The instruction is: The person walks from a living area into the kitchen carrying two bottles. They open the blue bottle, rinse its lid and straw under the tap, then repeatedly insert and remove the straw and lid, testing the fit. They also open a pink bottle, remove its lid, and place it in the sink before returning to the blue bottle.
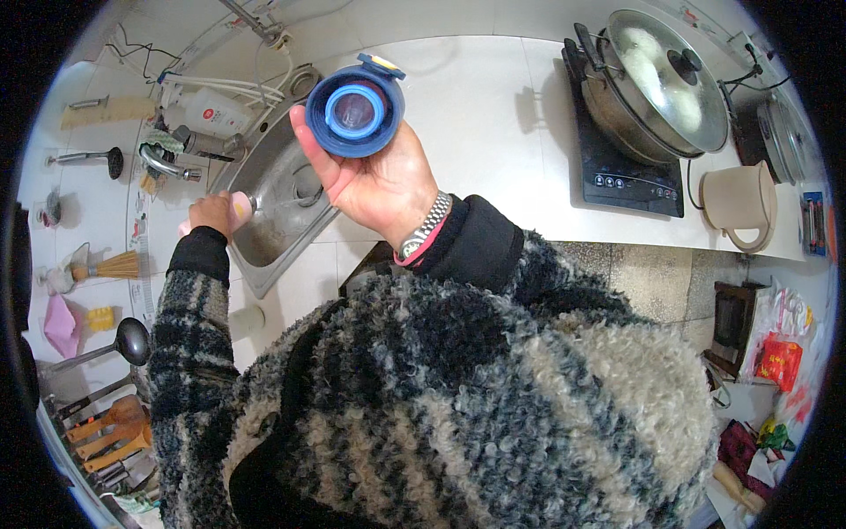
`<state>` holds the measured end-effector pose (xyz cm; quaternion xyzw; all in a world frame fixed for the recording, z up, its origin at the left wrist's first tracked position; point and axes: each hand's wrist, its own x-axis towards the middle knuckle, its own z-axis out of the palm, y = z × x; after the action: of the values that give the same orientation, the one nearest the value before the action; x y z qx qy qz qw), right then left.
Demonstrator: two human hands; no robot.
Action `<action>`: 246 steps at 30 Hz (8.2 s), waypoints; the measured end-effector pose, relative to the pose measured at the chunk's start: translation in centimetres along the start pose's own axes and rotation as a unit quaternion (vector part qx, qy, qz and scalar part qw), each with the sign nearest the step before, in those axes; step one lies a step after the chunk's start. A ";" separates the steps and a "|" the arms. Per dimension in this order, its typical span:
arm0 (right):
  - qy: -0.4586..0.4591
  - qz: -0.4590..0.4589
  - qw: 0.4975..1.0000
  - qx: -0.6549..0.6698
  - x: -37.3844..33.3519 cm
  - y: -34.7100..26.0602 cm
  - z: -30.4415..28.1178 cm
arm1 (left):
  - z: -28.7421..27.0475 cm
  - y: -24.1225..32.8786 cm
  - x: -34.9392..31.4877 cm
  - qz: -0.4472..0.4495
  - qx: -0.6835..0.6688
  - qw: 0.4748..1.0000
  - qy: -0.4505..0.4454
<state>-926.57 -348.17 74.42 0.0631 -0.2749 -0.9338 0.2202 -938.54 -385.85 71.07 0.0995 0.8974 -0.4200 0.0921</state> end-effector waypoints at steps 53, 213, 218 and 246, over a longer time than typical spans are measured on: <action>0.257 0.177 0.863 -0.398 -5.4 -0.6 -8.7 | -15.1 15.4 -33.1 -0.107 -0.740 0.600 0.285; -0.025 -0.260 0.427 -0.866 -29.9 8.1 2.6 | -27.0 20.5 -39.9 0.048 -0.925 0.352 0.136; 0.003 -0.352 0.398 -0.847 -31.2 8.6 2.2 | -27.4 21.4 -38.6 0.119 -0.931 0.323 0.124; 0.115 -0.462 0.389 -0.789 -87.8 5.7 -33.3 | -11.0 66.6 -80.0 0.304 -0.922 0.237 -0.036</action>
<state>-837.87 -329.47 49.26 0.0853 0.6840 -0.6745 -0.2644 -845.35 -343.65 48.92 0.1962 0.5666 0.7520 0.2737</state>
